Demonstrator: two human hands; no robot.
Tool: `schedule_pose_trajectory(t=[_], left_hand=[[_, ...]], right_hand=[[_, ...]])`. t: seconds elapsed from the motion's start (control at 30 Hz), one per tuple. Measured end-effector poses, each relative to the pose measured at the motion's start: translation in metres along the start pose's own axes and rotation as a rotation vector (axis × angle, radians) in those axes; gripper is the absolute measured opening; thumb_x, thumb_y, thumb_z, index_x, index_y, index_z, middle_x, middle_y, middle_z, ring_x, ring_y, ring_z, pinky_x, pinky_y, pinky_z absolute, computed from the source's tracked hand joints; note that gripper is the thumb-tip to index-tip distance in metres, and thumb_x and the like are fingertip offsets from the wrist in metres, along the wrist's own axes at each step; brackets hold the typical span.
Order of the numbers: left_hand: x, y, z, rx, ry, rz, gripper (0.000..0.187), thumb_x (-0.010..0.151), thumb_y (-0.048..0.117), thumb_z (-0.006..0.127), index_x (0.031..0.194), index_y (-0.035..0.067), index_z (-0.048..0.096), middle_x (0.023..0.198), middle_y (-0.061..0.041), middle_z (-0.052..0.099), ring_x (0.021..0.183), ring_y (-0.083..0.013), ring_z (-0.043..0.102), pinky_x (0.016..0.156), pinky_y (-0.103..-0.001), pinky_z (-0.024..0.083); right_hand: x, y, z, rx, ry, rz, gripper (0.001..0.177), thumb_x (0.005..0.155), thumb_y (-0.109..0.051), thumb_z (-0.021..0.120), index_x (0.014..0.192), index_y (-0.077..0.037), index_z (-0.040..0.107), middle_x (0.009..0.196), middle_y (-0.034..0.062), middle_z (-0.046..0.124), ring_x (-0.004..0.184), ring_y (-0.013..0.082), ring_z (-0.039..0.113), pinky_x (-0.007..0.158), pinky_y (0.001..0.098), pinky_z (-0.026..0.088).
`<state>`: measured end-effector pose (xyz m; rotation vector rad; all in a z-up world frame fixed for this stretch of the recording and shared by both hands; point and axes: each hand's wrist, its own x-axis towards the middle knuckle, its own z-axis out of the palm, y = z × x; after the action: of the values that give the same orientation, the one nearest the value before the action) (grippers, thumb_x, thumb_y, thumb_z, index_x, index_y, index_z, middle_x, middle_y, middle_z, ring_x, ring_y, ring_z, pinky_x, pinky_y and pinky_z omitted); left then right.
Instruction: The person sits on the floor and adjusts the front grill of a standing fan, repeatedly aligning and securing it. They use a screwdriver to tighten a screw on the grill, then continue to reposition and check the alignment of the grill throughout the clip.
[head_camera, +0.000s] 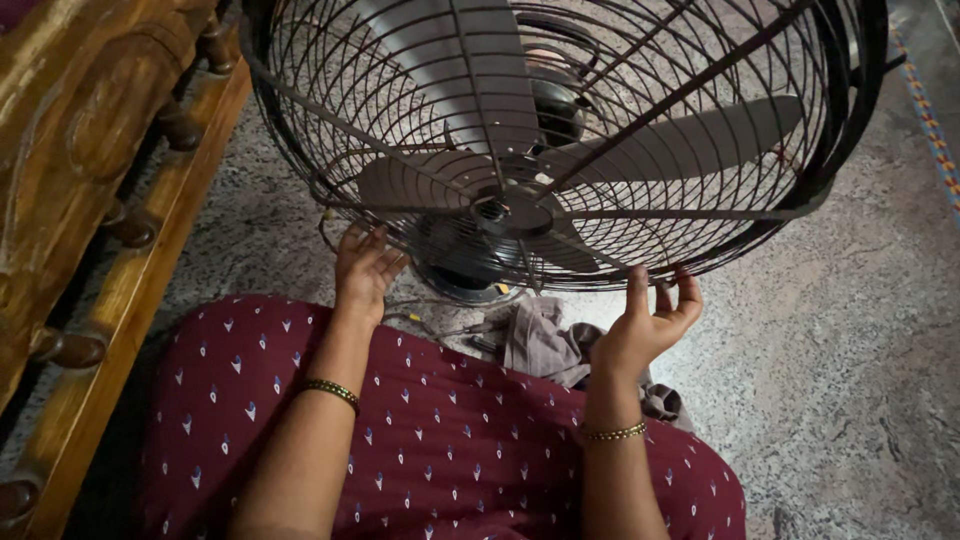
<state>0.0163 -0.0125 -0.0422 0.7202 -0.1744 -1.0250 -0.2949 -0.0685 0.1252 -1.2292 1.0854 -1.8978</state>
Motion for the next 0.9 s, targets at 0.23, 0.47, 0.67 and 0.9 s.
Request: schedule_pose_trajectory(t=[0.23, 0.47, 0.67, 0.9], left_hand=[[0.002, -0.005, -0.003, -0.010, -0.014, 0.008, 0.062, 0.086, 0.011, 0.066, 0.144, 0.018, 0.043, 0.125, -0.003, 0.057, 0.101, -0.0193, 0.064, 0.091, -0.042, 0.059], [-0.009, 0.011, 0.018, 0.126, 0.078, -0.031, 0.057, 0.090, 0.017, 0.073, 0.139, 0.018, 0.043, 0.118, -0.001, 0.061, 0.097, -0.0166, 0.064, 0.088, -0.040, 0.061], [-0.021, 0.025, 0.032, 0.149, 0.181, 0.135, 0.045, 0.093, 0.023, 0.074, 0.129, 0.011, 0.050, 0.110, 0.000, 0.059, 0.095, -0.0146, 0.059, 0.076, -0.039, 0.057], [-0.025, 0.095, 0.053, 0.495, 0.275, 1.033, 0.035, 0.107, 0.018, 0.068, 0.133, 0.003, 0.050, 0.128, -0.010, 0.057, 0.112, -0.0182, 0.062, 0.096, -0.033, 0.057]], right_hand=[[0.002, 0.004, -0.004, 0.025, -0.009, -0.022, 0.048, 0.097, 0.001, 0.073, 0.137, -0.002, 0.045, 0.139, 0.0111, 0.051, 0.118, 0.0189, 0.054, 0.102, 0.0314, 0.056], [0.004, 0.004, -0.004, 0.002, -0.013, -0.029, 0.048, 0.098, 0.001, 0.075, 0.136, -0.001, 0.046, 0.140, 0.0124, 0.052, 0.120, 0.0191, 0.054, 0.102, 0.0318, 0.057], [0.009, 0.007, -0.006, 0.029, 0.005, 0.019, 0.047, 0.095, -0.001, 0.076, 0.133, -0.002, 0.047, 0.136, 0.0128, 0.054, 0.117, 0.0194, 0.058, 0.100, 0.0314, 0.058], [0.010, 0.014, -0.008, 0.023, 0.006, -0.006, 0.048, 0.095, -0.001, 0.077, 0.133, -0.002, 0.048, 0.136, 0.0108, 0.054, 0.116, 0.0185, 0.057, 0.097, 0.0314, 0.058]])
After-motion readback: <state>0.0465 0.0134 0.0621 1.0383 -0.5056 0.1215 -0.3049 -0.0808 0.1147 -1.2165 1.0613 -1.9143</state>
